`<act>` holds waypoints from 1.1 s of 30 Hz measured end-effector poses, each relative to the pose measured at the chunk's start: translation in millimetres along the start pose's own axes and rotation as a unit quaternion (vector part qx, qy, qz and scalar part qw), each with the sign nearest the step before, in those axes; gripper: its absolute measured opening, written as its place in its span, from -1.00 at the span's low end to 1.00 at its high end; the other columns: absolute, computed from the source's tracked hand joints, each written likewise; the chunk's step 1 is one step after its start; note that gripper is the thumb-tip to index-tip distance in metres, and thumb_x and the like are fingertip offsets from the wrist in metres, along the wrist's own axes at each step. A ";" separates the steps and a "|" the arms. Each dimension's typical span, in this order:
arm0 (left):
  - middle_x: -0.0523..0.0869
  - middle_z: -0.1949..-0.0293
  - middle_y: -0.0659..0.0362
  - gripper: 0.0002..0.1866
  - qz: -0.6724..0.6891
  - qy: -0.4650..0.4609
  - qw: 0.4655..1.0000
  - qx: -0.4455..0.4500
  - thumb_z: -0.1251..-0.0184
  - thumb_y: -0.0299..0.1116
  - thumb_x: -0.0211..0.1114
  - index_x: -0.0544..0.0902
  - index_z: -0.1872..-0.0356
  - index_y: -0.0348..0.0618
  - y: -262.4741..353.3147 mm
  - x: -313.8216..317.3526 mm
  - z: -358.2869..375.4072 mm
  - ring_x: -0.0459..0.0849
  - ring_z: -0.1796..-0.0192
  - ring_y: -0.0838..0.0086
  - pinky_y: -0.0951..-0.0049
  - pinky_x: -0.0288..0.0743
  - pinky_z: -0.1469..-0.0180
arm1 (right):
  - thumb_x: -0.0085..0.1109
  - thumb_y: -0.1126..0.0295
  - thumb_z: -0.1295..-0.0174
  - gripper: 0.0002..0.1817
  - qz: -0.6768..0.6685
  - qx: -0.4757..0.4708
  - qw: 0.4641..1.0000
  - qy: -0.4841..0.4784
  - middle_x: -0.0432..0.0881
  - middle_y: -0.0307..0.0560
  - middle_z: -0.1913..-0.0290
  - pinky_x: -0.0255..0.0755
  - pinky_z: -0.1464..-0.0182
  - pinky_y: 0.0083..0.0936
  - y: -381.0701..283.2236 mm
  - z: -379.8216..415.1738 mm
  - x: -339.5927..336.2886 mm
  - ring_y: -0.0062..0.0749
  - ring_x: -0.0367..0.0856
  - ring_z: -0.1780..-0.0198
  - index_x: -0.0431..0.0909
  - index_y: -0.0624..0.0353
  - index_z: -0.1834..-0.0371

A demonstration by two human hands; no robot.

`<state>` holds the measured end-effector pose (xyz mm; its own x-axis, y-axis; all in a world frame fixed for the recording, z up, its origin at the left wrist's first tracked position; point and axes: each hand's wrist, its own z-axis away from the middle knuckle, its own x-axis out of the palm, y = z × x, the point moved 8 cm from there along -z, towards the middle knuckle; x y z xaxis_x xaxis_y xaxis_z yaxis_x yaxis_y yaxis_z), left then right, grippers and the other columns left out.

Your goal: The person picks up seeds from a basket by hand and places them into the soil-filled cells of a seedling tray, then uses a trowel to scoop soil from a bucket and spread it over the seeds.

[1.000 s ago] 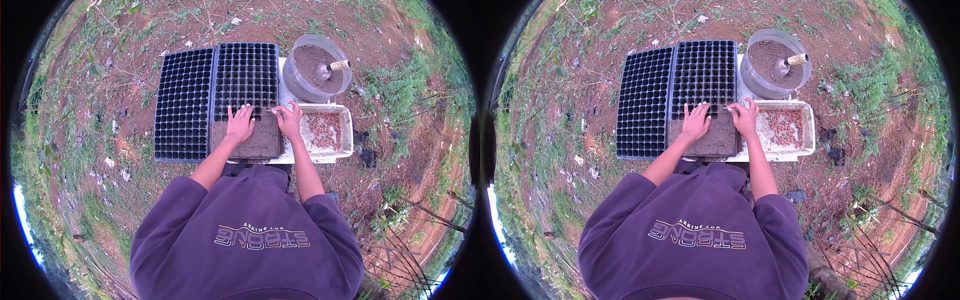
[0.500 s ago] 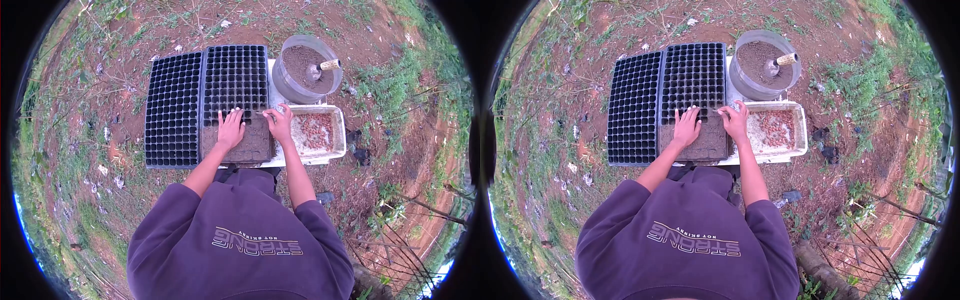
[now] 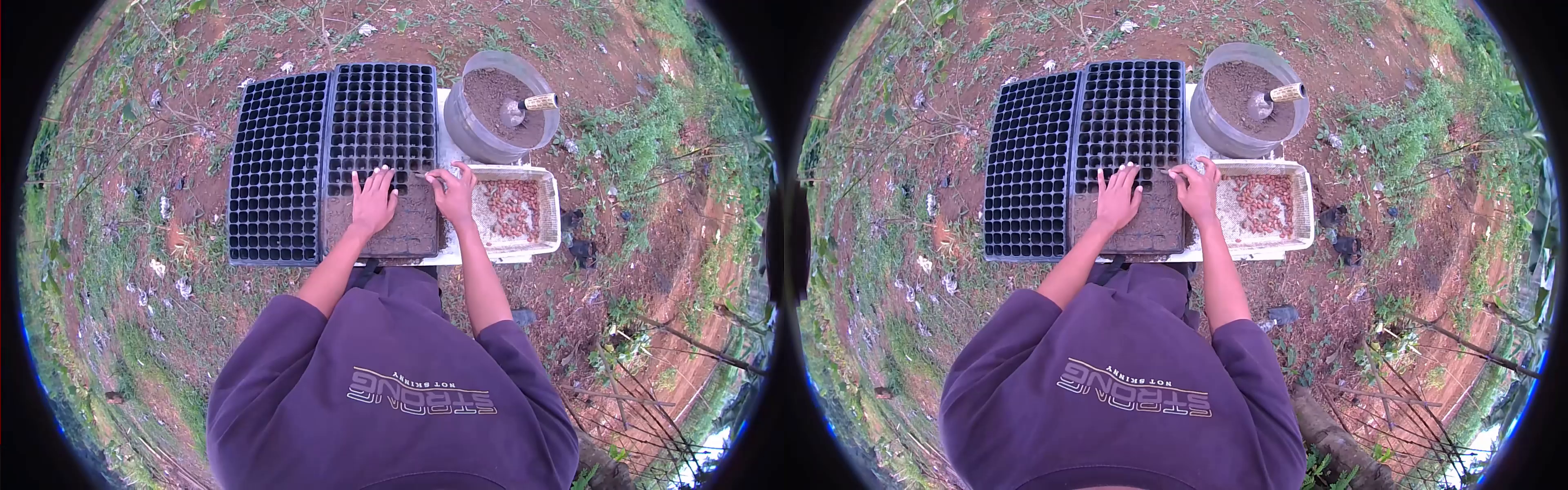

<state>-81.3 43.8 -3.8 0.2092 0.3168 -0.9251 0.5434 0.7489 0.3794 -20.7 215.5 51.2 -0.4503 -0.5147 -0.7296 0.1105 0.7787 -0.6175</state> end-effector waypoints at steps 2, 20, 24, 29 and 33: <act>0.36 -0.41 0.16 -0.46 0.006 0.007 1.000 -0.009 -0.44 -0.17 0.05 0.29 -0.40 -0.02 1.6 1.1 -0.1 0.26 -0.47 0.32 -0.21 -0.26 -0.52 | 0.32 0.31 -0.18 -0.92 -0.014 0.002 1.000 0.009 0.70 -0.24 0.18 0.10 -0.31 -0.16 3.0 -0.7 -0.6 -0.11 0.33 -0.23 0.72 -0.04 0.28; 0.37 -0.40 0.14 -0.46 0.007 -0.012 1.000 -0.008 -0.43 -0.18 0.07 0.29 -0.40 -0.02 0.0 -0.9 -1.3 0.27 -0.46 0.30 -0.23 -0.25 -0.51 | 0.35 0.26 -0.17 -0.90 0.002 -0.005 1.000 0.005 0.67 -0.20 0.15 0.14 -0.29 -0.18 8.2 2.2 7.3 -0.10 0.32 -0.23 0.73 -0.04 0.29; 0.37 -0.40 0.14 -0.45 0.006 -0.011 1.000 -0.010 -0.42 -0.18 0.07 0.28 -0.40 -0.02 1.2 -0.4 -1.9 0.28 -0.46 0.30 -0.22 -0.25 -0.51 | 0.36 0.27 -0.16 -0.90 0.013 -0.002 1.000 0.024 0.68 -0.22 0.16 0.17 -0.26 -0.17 8.7 2.7 5.3 -0.11 0.34 -0.22 0.73 -0.06 0.28; 0.37 -0.40 0.14 -0.46 0.012 -0.003 1.000 -0.010 -0.42 -0.19 0.07 0.29 -0.40 -0.02 2.0 -1.6 -1.0 0.28 -0.46 0.31 -0.23 -0.27 -0.51 | 0.36 0.26 -0.16 -0.89 -0.003 -0.006 1.000 0.020 0.68 -0.21 0.18 0.19 -0.25 -0.19 4.2 2.6 1.8 -0.11 0.36 -0.20 0.72 -0.07 0.26; 0.37 -0.40 0.15 -0.46 0.003 -0.014 1.000 -0.012 -0.42 -0.18 0.07 0.29 -0.39 -0.02 1.5 -1.6 -2.5 0.28 -0.46 0.31 -0.23 -0.28 -0.51 | 0.36 0.24 -0.18 -0.89 -0.004 -0.004 1.000 0.004 0.63 -0.24 0.13 0.16 -0.25 -0.21 6.3 1.7 4.9 -0.18 0.34 -0.19 0.73 -0.10 0.25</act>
<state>-82.8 45.8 -1.7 0.2353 0.3045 -0.9230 0.5222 0.7613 0.3843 -20.7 217.3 43.2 -0.4591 -0.5181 -0.7217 0.0996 0.7772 -0.6213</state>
